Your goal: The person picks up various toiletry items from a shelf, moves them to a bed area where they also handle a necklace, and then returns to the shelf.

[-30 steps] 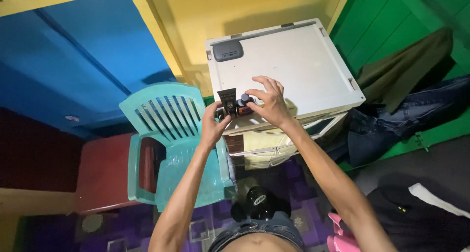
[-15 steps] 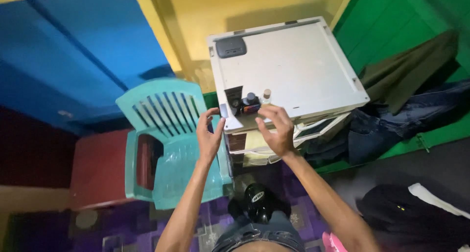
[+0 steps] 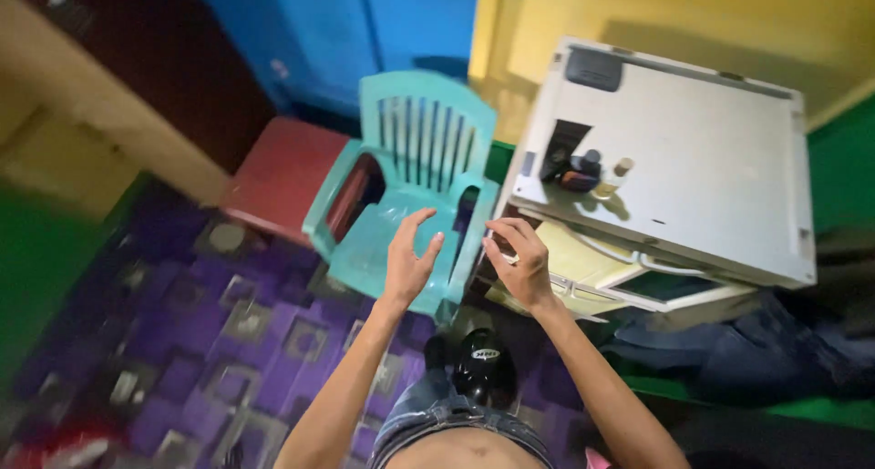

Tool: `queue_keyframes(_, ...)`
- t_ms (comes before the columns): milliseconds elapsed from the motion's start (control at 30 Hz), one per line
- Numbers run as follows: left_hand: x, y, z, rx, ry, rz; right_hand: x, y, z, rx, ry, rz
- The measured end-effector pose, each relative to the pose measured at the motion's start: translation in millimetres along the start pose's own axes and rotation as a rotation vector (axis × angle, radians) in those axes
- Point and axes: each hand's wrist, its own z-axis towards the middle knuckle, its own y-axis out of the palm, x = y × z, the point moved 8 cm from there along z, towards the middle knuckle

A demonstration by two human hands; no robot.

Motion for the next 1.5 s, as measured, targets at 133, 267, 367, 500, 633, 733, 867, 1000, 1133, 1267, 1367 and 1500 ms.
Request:
queue_keyframes(133,-9,-35,-47,0.111,0.015,0.112,-31,18,-20,-0.138,0.019,0.082)
queue_keyframes(267,-20,-61,-102,0.193,-0.059,0.162,-35,40,-57,-0.231,-0.008,0.134)
queue_keyframes(367,-29,-86,-149,0.263,-0.134,0.213,-48,58,-83,-0.322,-0.001,0.202)
queue_keyframes(500,-29,-122,-197,0.323,-0.182,0.260,-67,83,-110,-0.448,0.064,0.288)
queue_keyframes(633,-14,-160,-237,0.403,-0.242,0.250,-85,115,-133,-0.580,0.033,0.289)
queue_keyframes(733,-13,-191,-270,0.512,-0.293,0.250,-105,151,-146,-0.716,0.002,0.339)
queue_keyframes(867,-22,-239,-323,0.643,-0.296,0.302,-156,196,-160,-0.785,-0.085,0.385)
queue_keyframes(1000,-25,-293,-383,0.753,-0.310,0.333,-218,248,-183,-0.869,-0.149,0.448)
queue_keyframes(1133,-22,-349,-456,0.873,-0.368,0.371,-284,304,-229,-0.964,-0.166,0.530)
queue_keyframes(1267,-29,-394,-524,0.937,-0.430,0.409,-355,351,-272,-1.115,-0.178,0.579)
queue_keyframes(1367,-34,-423,-569,0.993,-0.478,0.409,-399,382,-299,-1.199,-0.224,0.597)
queue_keyframes(1500,-30,-459,-631,1.073,-0.517,0.452,-450,417,-344,-1.261,-0.347,0.613)
